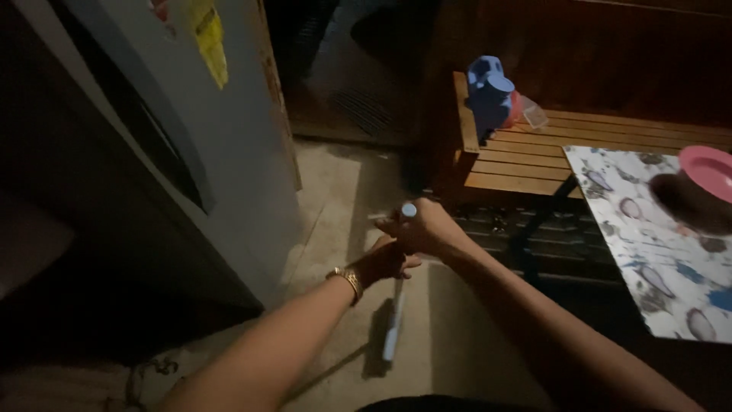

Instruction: Sweeping the floor with a broom in a dining area.

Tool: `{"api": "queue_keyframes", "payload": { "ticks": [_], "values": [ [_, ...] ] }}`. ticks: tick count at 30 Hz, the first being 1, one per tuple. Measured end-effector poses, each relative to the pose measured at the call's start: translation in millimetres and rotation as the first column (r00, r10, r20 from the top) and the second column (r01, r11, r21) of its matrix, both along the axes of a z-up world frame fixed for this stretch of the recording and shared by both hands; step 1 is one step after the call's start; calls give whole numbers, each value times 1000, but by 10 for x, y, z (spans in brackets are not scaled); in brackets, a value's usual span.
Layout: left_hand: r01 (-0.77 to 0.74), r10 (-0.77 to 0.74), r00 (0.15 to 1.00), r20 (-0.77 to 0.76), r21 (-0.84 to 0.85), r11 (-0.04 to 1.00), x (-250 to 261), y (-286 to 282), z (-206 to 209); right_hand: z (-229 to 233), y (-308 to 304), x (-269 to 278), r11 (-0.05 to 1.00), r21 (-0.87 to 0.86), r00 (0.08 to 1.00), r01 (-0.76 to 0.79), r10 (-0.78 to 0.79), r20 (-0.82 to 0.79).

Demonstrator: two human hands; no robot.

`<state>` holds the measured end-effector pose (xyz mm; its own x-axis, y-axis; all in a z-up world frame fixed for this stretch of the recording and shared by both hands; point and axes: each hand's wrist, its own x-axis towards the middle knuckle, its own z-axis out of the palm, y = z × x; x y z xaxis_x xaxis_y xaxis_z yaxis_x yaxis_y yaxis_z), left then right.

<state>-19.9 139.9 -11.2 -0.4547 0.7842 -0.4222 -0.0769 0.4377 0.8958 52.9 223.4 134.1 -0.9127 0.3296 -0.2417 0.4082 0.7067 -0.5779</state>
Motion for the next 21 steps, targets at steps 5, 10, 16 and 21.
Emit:
{"api": "queue_keyframes", "payload": {
  "ticks": [5,10,16,21],
  "values": [
    [232,-218,926,-307,8,973,-518,159,-201,80,23,-147,999,53,994,7,-2,-108],
    [58,-74,950,-302,-59,997,-667,173,-541,-663,183,-213,985,-167,974,33,-69,-215],
    [222,-473,397,-786,-418,881,-570,384,-1716,-851,265,-135,983,-179,997,31,-44,-71],
    [257,-312,435,-845,-215,942,-521,748,-1431,-532,451,-249,993,81,996,84,-86,25]
  ]
}}
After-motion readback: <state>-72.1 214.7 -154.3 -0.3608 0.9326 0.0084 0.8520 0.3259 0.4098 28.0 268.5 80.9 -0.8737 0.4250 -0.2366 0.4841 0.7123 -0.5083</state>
